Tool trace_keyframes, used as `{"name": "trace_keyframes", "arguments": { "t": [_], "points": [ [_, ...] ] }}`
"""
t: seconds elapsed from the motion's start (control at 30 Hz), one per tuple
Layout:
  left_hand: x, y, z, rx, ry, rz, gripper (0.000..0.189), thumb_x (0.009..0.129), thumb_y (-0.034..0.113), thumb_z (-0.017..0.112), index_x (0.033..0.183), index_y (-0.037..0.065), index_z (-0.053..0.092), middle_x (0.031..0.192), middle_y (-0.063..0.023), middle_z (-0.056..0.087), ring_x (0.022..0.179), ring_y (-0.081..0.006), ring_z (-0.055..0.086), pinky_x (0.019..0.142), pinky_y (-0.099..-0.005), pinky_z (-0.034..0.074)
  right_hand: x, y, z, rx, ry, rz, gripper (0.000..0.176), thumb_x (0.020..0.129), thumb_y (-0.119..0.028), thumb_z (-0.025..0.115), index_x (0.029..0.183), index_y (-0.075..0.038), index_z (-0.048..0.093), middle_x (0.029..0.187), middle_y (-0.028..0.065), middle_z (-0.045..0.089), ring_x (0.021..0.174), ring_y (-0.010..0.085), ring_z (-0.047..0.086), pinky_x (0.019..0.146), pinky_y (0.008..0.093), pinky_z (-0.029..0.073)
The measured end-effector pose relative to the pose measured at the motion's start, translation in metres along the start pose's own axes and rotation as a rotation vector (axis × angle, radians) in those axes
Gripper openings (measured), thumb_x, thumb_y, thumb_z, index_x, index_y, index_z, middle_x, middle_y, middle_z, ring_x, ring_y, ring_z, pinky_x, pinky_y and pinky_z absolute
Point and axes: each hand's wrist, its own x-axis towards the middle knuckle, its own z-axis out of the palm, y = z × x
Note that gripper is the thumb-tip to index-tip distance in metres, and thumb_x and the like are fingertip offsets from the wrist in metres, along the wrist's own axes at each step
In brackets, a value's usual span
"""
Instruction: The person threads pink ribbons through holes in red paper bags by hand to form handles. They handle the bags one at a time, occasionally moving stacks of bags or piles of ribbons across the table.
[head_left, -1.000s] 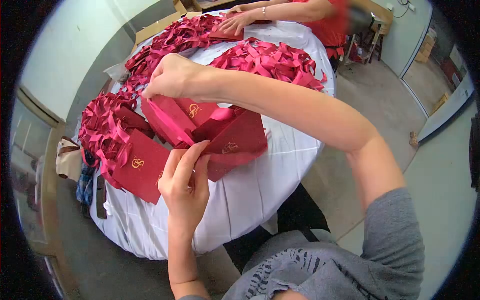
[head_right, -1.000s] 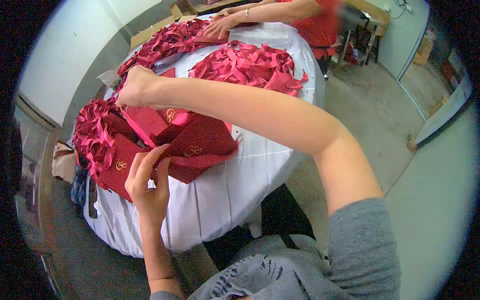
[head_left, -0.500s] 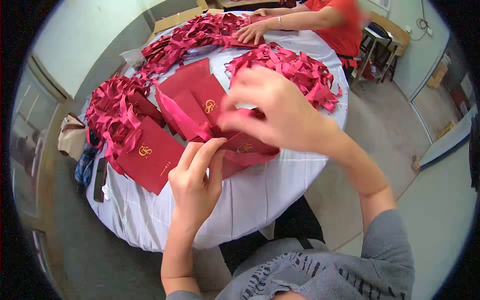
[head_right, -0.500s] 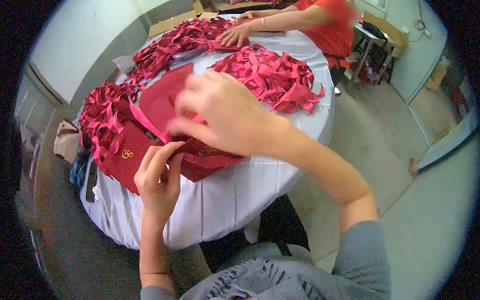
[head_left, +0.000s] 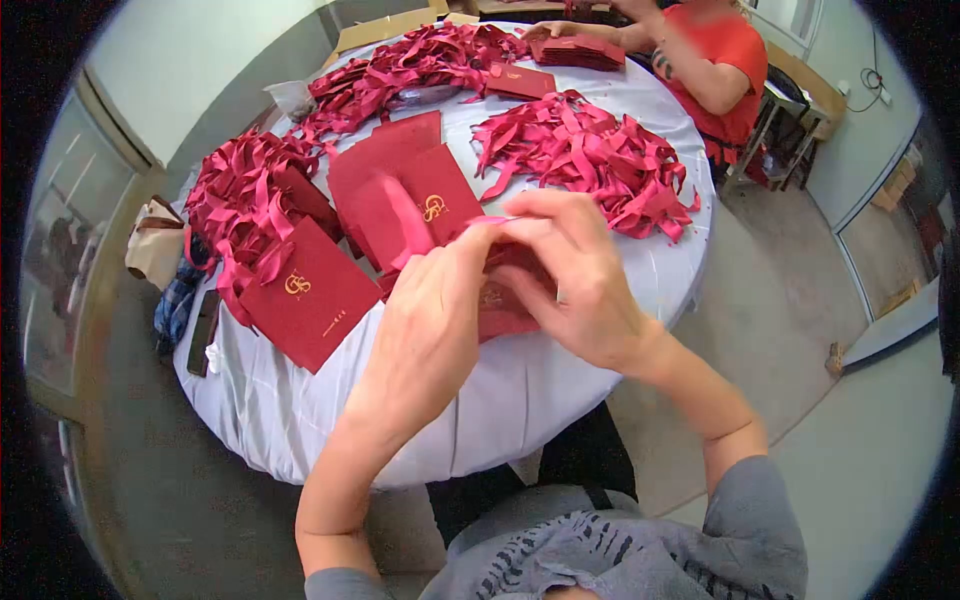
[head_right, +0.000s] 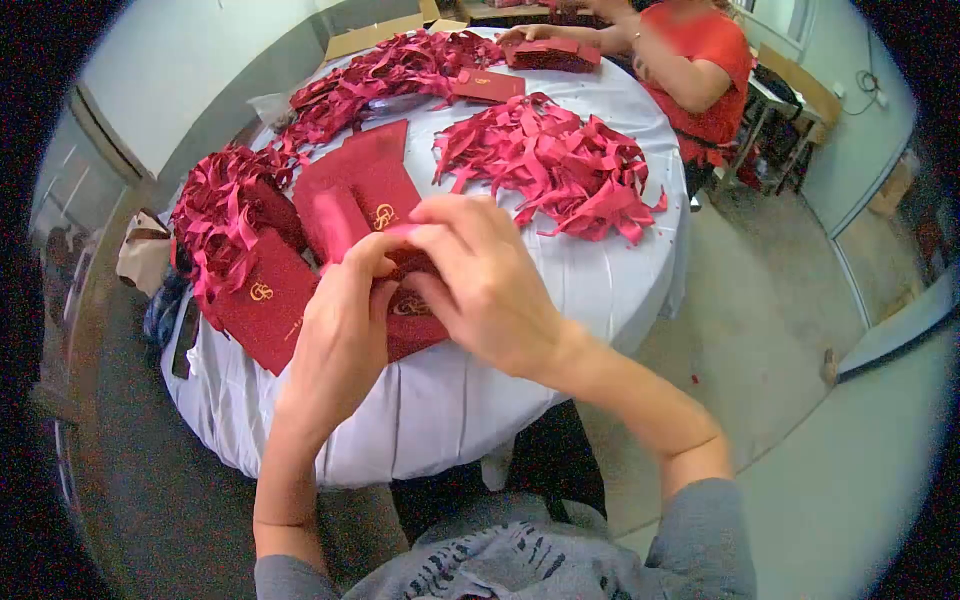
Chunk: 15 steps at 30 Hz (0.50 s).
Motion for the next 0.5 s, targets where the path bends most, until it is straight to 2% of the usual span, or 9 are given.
{"name": "trace_keyframes", "arguments": {
  "t": [0.07, 0.1, 0.17, 0.2, 0.27, 0.37, 0.4, 0.5],
  "points": [
    [0.001, -0.004, 0.001, 0.038, 0.013, -0.003, 0.035, 0.082, -0.006, 0.053, 0.116, 0.003, 0.051, 0.091, -0.0165, 0.059, 0.084, -0.0311, 0.059, 0.074, -0.0391, 0.047, -0.015, 0.001, 0.001, 0.003, 0.153, 0.015, 0.027, 0.067, -0.003, 0.071, 0.09, -0.003, 0.057, 0.095, 0.0126, 0.054, 0.089, 0.0299, 0.052, 0.078, 0.039, 0.042],
    [0.002, -0.007, 0.002, 0.02, 0.0, -0.005, 0.03, 0.082, -0.005, 0.054, 0.111, 0.002, 0.053, 0.089, -0.0165, 0.058, 0.084, -0.0324, 0.058, 0.074, -0.0389, 0.047, -0.025, 0.0, 0.003, 0.023, 0.156, 0.03, 0.027, 0.065, -0.006, 0.073, 0.088, -0.005, 0.059, 0.093, 0.0105, 0.054, 0.083, 0.0284, 0.051, 0.074, 0.039, 0.041],
    [0.006, -0.004, -0.003, 0.055, -0.073, 0.001, 0.023, 0.082, -0.003, 0.054, 0.105, 0.001, 0.056, 0.09, -0.0168, 0.058, 0.084, -0.0342, 0.058, 0.074, -0.0386, 0.047, -0.04, -0.008, 0.008, -0.123, 0.109, -0.021, 0.026, 0.065, -0.011, 0.074, 0.086, -0.006, 0.06, 0.093, 0.0078, 0.053, 0.083, 0.0269, 0.05, 0.074, 0.0398, 0.039],
    [0.007, -0.003, -0.004, 0.019, -0.091, -0.037, 0.02, 0.083, -0.001, 0.054, 0.102, 0.0, 0.058, 0.09, -0.0176, 0.059, 0.084, -0.036, 0.058, 0.073, -0.0394, 0.047, -0.046, -0.016, 0.009, -0.211, 0.061, 0.045, 0.027, 0.065, -0.017, 0.075, 0.086, -0.007, 0.06, 0.093, 0.0062, 0.052, 0.085, 0.0266, 0.048, 0.076, 0.0413, 0.036],
    [0.009, -0.006, -0.003, 0.007, -0.102, -0.04, 0.019, 0.083, -0.001, 0.054, 0.102, 0.0, 0.057, 0.089, -0.018, 0.06, 0.083, -0.0363, 0.059, 0.073, -0.0398, 0.047, -0.049, -0.023, 0.015, -0.271, 0.047, 0.116, 0.028, 0.067, -0.021, 0.074, 0.087, -0.007, 0.06, 0.095, 0.0065, 0.051, 0.088, 0.0268, 0.047, 0.078, 0.0416, 0.035],
    [0.01, -0.008, -0.001, -0.012, -0.092, -0.05, 0.017, 0.083, 0.0, 0.054, 0.1, -0.001, 0.056, 0.086, -0.0202, 0.06, 0.081, -0.0375, 0.059, 0.071, -0.0405, 0.046, -0.06, -0.02, 0.031, -0.161, -0.049, 0.24, 0.027, 0.07, -0.019, 0.073, 0.087, -0.004, 0.059, 0.098, 0.0114, 0.051, 0.089, 0.0301, 0.047, 0.079, 0.0415, 0.036],
    [0.011, -0.009, -0.001, -0.02, -0.108, -0.077, 0.016, 0.083, 0.0, 0.054, 0.099, -0.001, 0.056, 0.085, -0.0206, 0.06, 0.08, -0.0378, 0.059, 0.07, -0.0404, 0.046, -0.062, -0.018, 0.034, -0.07, -0.038, 0.243, 0.023, 0.071, -0.013, 0.072, 0.086, -0.003, 0.057, 0.098, 0.0138, 0.051, 0.09, 0.0316, 0.047, 0.079, 0.0418, 0.037],
    [0.013, -0.009, -0.001, -0.015, -0.106, -0.096, 0.013, 0.084, 0.002, 0.054, 0.097, -0.001, 0.056, 0.083, -0.0211, 0.059, 0.079, -0.0383, 0.059, 0.067, -0.0404, 0.046, -0.064, -0.019, 0.032, -0.004, -0.045, 0.266, 0.02, 0.071, -0.009, 0.07, 0.085, -0.003, 0.056, 0.098, 0.0142, 0.051, 0.09, 0.0317, 0.048, 0.078, 0.0413, 0.038]
  ]
}}
